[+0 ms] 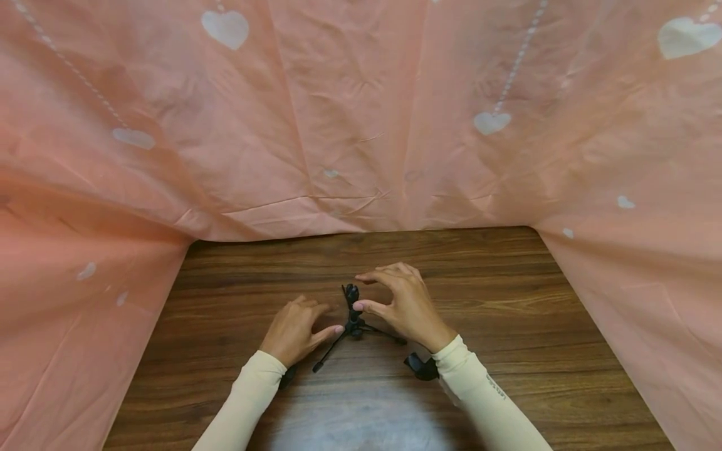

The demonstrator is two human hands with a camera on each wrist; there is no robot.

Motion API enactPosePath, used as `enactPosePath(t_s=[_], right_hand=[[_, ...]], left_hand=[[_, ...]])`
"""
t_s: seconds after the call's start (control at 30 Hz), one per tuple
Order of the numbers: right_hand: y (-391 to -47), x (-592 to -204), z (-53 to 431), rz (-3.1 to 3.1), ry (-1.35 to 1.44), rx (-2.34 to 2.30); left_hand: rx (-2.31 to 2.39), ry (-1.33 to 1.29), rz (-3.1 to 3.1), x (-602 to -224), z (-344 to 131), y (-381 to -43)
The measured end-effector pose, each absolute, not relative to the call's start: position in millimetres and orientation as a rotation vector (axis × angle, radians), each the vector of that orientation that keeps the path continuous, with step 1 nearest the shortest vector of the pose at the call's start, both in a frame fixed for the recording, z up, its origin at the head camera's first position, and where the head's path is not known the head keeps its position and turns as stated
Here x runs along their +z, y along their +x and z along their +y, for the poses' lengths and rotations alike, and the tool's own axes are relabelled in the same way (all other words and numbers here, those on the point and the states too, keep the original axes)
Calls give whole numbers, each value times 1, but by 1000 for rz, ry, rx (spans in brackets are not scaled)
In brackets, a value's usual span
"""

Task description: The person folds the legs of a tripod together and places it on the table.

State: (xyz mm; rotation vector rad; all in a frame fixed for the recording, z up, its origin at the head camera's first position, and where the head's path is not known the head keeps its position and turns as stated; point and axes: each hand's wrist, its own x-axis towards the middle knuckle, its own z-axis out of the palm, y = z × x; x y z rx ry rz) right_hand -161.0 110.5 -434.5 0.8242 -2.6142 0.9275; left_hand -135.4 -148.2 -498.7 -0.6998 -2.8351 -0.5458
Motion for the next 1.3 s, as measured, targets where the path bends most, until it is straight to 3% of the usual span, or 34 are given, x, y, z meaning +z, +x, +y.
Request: enactPosePath(t_s=[1.3], right_hand=[[-163,-435,93,-2534,853,973]], left_hand=[[-677,-578,-2675,-552,-122,-128]])
